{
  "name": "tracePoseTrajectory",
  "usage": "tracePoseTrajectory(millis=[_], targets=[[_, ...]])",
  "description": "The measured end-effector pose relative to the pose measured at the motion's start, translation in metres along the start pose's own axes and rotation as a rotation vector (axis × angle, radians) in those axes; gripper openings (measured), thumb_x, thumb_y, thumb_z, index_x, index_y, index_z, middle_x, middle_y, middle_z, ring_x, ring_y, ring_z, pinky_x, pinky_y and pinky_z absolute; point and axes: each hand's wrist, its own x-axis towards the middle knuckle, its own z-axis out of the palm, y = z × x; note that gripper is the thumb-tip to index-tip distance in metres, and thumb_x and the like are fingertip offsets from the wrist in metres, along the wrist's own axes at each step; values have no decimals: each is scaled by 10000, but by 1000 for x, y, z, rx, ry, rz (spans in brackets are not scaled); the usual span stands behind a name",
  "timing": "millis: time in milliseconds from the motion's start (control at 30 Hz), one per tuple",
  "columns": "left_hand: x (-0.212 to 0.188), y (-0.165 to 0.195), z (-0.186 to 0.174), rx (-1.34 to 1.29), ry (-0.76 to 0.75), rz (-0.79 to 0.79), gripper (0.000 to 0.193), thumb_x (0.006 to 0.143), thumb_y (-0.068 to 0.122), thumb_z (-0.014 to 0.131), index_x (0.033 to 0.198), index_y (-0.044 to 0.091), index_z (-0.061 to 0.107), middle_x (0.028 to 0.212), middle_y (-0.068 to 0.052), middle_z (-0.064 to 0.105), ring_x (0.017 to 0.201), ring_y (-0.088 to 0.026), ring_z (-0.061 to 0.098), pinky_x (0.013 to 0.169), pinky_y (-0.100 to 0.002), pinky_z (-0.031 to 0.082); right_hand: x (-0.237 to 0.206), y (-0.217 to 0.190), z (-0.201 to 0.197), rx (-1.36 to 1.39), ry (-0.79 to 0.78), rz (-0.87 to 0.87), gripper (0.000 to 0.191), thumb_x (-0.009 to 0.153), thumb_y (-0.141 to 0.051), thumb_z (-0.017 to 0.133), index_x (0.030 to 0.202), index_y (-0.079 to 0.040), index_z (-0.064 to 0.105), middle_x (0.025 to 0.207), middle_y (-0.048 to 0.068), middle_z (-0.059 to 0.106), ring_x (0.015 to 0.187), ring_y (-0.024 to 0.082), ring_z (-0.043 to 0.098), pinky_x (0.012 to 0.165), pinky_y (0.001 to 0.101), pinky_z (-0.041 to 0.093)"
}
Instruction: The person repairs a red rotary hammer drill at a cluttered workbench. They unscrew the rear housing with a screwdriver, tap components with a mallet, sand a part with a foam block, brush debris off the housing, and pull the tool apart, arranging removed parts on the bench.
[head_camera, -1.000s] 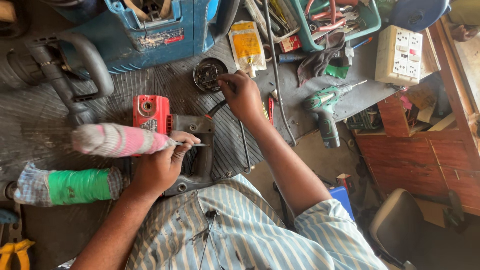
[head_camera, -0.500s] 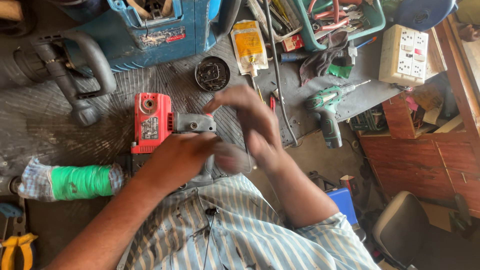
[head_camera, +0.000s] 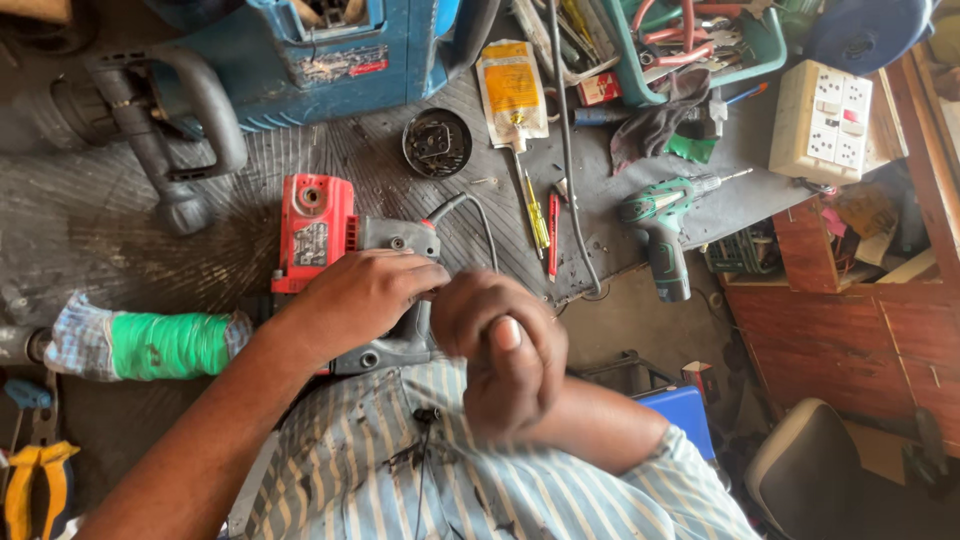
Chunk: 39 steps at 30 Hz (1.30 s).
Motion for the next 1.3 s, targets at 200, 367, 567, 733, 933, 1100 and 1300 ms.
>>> tracePoseTrajectory(millis=[200, 367, 567, 733, 933, 1100, 1300], targets=[[-6, -5, 7, -213, -81, -110, 268, 920, 41, 540, 1137, 11, 694, 1086, -164, 730, 1000, -345, 722, 861, -419, 569, 41, 8, -58, 177, -812, 113, 423, 1016, -342, 561, 755, -11, 604, 768, 112, 577, 728, 264, 584, 692, 395, 466], [-9, 4, 3, -262, -93, -78, 272, 847, -47, 549, 1100, -30, 646, 1037, -195, 718, 972, -377, 706, 810, -450, 558, 29, 11, -59, 122, -458, 130, 599, 1006, -530, 567, 706, -13, 607, 672, 107, 561, 633, 235, 568, 613, 358, 423], [2, 23, 10, -186, 15, -112, 250, 815, -57, 581, 1036, 15, 673, 898, -198, 718, 869, -381, 723, 748, -462, 573, 31, 22, -53, 434, -285, 78, 746, 998, -682, 413, 922, 11, 679, 711, 126, 685, 697, 183, 755, 627, 313, 628], [0, 25, 13, -57, 238, -89, 264, 747, 115, 772, 961, 11, 656, 869, -192, 725, 823, -387, 716, 732, -483, 554, -15, 13, -20, -161, 52, -161, 650, 976, -599, 622, 1100, 35, 549, 1014, 102, 564, 951, 198, 573, 851, 339, 508], [1, 17, 20, -173, -67, -107, 181, 814, 81, 668, 987, 32, 691, 955, -180, 741, 895, -355, 736, 767, -444, 585, -6, 29, -50, 35, -230, 191, 609, 788, -465, 893, 1072, -33, 571, 862, 35, 595, 716, 135, 557, 678, 266, 452], [-2, 18, 10, -28, -163, -232, 243, 772, 166, 737, 1000, 90, 769, 922, -184, 754, 863, -375, 733, 769, -459, 579, 10, 52, -75, -62, -417, -28, 573, 781, -321, 962, 1132, -53, 597, 1027, 67, 626, 913, 166, 622, 835, 298, 508], [-7, 27, 12, -125, 320, -236, 341, 796, 248, 799, 1044, 37, 696, 992, -177, 755, 938, -356, 743, 782, -441, 587, -20, 81, -76, -481, -210, -5, 297, 782, -121, 924, 1011, -73, 742, 1037, 44, 675, 1019, 193, 623, 919, 342, 501]])
